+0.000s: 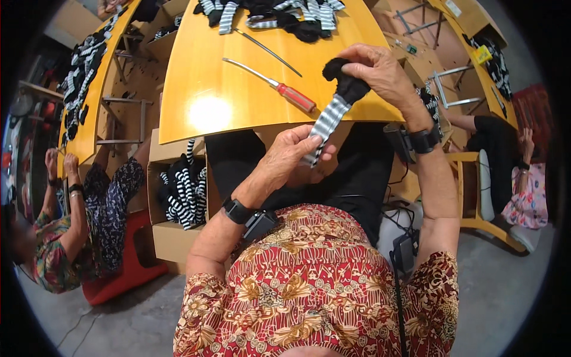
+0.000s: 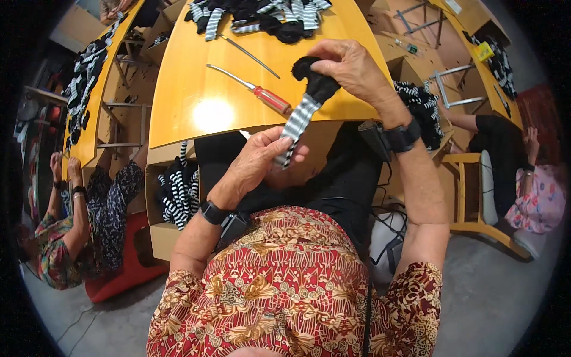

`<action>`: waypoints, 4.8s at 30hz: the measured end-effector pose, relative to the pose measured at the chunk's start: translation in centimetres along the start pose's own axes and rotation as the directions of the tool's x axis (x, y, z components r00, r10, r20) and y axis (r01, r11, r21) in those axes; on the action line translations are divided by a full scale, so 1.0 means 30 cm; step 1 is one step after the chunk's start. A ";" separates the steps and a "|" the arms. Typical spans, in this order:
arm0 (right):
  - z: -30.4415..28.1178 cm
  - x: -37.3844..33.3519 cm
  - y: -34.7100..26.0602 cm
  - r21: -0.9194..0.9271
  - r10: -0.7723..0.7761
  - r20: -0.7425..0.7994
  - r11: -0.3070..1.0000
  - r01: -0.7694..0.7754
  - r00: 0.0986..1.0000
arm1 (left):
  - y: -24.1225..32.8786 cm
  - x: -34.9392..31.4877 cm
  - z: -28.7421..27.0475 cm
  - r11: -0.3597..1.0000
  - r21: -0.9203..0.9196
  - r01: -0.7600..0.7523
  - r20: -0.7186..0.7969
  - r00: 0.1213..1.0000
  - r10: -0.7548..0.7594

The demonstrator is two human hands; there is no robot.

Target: The person turns black and white striped socks inside out using a red-handled metal tool. They repeatedly insert the tool into the sock opening, pull the fabric through, and then remove the tool to place the finished sock on the table.

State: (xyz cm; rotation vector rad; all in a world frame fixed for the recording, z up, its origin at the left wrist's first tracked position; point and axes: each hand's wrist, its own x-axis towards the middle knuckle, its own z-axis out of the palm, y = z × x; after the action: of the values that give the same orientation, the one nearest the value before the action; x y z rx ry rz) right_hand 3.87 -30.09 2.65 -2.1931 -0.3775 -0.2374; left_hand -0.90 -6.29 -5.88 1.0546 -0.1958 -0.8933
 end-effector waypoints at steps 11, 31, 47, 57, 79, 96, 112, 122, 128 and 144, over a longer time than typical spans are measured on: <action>0.228 -0.415 -0.081 -0.364 -0.201 -0.174 0.923 0.126 0.964 | -0.111 0.157 0.011 0.967 -0.252 0.028 0.057 0.998 -0.014; 0.291 -0.417 -0.067 0.380 0.420 -0.307 0.877 -0.294 0.854 | -0.059 0.050 0.079 0.825 0.485 -0.289 -0.113 0.915 0.387; 0.284 -0.404 -0.055 0.616 0.425 -0.225 0.759 -0.210 0.877 | -0.009 0.103 0.074 0.853 0.470 -0.227 -0.170 0.925 0.340; 0.232 -0.399 -0.066 0.191 0.280 -0.330 0.955 -0.226 0.902 | 0.016 0.073 0.119 0.647 0.702 -0.298 -0.042 0.889 0.455; 0.215 -0.406 -0.053 0.212 0.212 -0.427 0.969 -0.130 0.879 | -0.006 0.099 0.205 0.313 0.897 -0.312 0.012 0.725 0.688; 0.244 -0.405 -0.035 0.779 0.589 -0.246 0.593 -0.204 0.770 | 0.000 0.108 0.145 0.973 -0.198 -0.122 0.027 0.991 0.130; 0.289 -0.435 -0.020 0.979 0.490 -0.076 0.202 -0.029 0.869 | -0.019 0.090 0.134 0.977 0.022 -0.210 -0.188 0.959 0.211; 0.247 -0.449 0.050 0.912 0.665 -0.112 0.365 -0.190 0.739 | -0.012 0.091 0.114 0.929 -0.244 -0.278 -0.140 0.958 0.250; 0.220 -0.447 -0.064 0.843 0.557 -0.240 0.526 -0.114 0.795 | -0.003 0.090 0.150 0.913 0.057 -0.404 -0.146 0.901 0.408; 0.252 -0.424 -0.063 0.871 0.520 -0.131 0.467 -0.152 0.844 | -0.035 0.106 0.106 0.938 -0.028 -0.346 -0.098 0.935 0.342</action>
State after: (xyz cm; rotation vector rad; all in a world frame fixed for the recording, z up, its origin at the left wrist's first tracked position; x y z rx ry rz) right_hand -8.44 -25.30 -4.32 -1.1448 0.1911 -0.1906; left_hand -1.13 -10.88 -5.93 0.9797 -0.2732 -0.5291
